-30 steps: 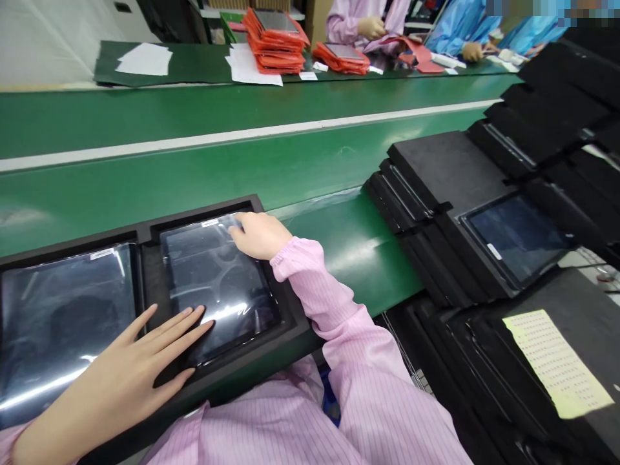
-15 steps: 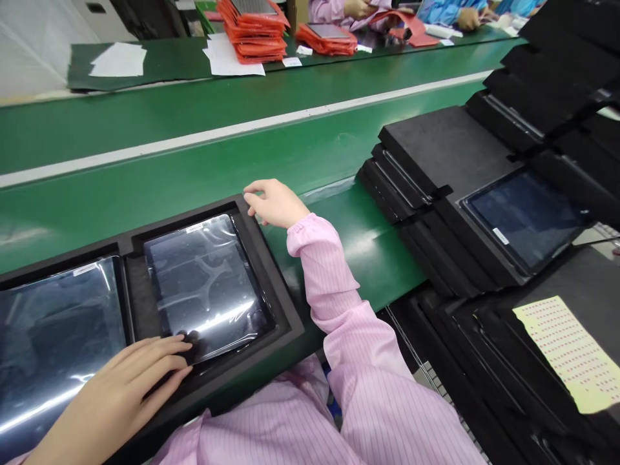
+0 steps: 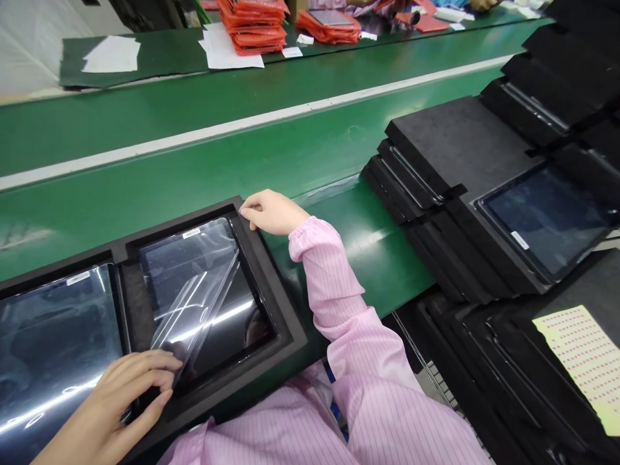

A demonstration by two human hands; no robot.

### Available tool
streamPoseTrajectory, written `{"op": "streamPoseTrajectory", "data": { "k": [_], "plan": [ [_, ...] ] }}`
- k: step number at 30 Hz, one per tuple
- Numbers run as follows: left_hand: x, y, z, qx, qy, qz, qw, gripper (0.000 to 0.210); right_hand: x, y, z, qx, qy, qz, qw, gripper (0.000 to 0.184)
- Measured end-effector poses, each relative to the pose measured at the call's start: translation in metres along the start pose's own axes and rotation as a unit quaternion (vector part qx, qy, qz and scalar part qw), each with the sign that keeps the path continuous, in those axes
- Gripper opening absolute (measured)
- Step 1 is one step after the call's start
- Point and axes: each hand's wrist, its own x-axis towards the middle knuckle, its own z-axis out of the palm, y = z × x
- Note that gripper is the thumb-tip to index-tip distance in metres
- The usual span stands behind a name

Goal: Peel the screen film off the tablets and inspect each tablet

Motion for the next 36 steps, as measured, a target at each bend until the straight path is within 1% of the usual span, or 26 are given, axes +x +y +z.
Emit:
{"op": "streamPoseTrajectory", "data": {
  "k": [3, 7, 12, 13, 17, 20, 23, 27, 29, 31, 33, 34, 36],
  "plan": [
    [-0.001, -0.003, 0.001, 0.009, -0.029, 0.013, 0.999, 0.013, 0.002, 0.004, 0.0, -0.011, -0.004, -0.02, 1.0, 0.024],
    [-0.008, -0.006, 0.003, 0.016, -0.052, 0.002, 0.999, 0.016, 0.004, 0.008, -0.001, -0.004, -0.005, -0.018, 1.0, 0.025],
    [-0.016, -0.005, 0.007, 0.011, -0.056, -0.044, 0.997, 0.023, 0.005, 0.005, -0.002, 0.005, 0.0, -0.012, 1.0, 0.026],
    [-0.016, -0.006, 0.008, 0.014, -0.059, -0.041, 0.997, 0.022, 0.005, 0.004, -0.001, 0.006, 0.001, -0.013, 1.0, 0.026],
    [-0.018, -0.01, 0.01, 0.037, -0.075, 0.006, 0.996, 0.014, 0.005, 0.004, 0.0, 0.013, 0.006, -0.017, 1.0, 0.026],
    [-0.019, -0.012, 0.012, 0.047, -0.07, 0.019, 0.996, 0.011, 0.005, 0.004, 0.002, 0.024, -0.001, -0.027, 0.999, 0.026],
    [-0.02, -0.011, 0.014, 0.043, -0.066, 0.021, 0.997, 0.009, 0.004, 0.003, 0.002, 0.031, -0.024, -0.042, 0.998, 0.026],
    [-0.021, -0.009, 0.018, 0.033, -0.046, 0.014, 0.998, 0.01, 0.0, -0.003, -0.002, -0.015, -0.064, -0.046, 0.997, 0.024],
    [-0.021, -0.008, 0.02, 0.03, -0.035, 0.008, 0.999, 0.011, -0.007, -0.009, -0.002, -0.07, -0.071, -0.049, 0.994, 0.031],
    [-0.021, -0.007, 0.022, 0.026, -0.026, -0.002, 0.999, 0.013, -0.023, -0.014, 0.001, -0.145, -0.043, -0.055, 0.987, 0.045],
    [-0.02, -0.007, 0.023, 0.02, -0.014, 0.0, 1.0, 0.013, -0.048, -0.016, 0.01, -0.217, -0.005, -0.071, 0.973, 0.067],
    [-0.02, -0.008, 0.023, 0.017, -0.009, 0.005, 1.0, 0.013, -0.061, -0.016, 0.016, -0.242, -0.001, -0.083, 0.967, 0.08],
    [-0.018, -0.009, 0.024, 0.008, -0.006, 0.018, 1.0, 0.01, -0.088, -0.011, 0.03, -0.264, -0.036, -0.1, 0.959, 0.103]
  ]
}}
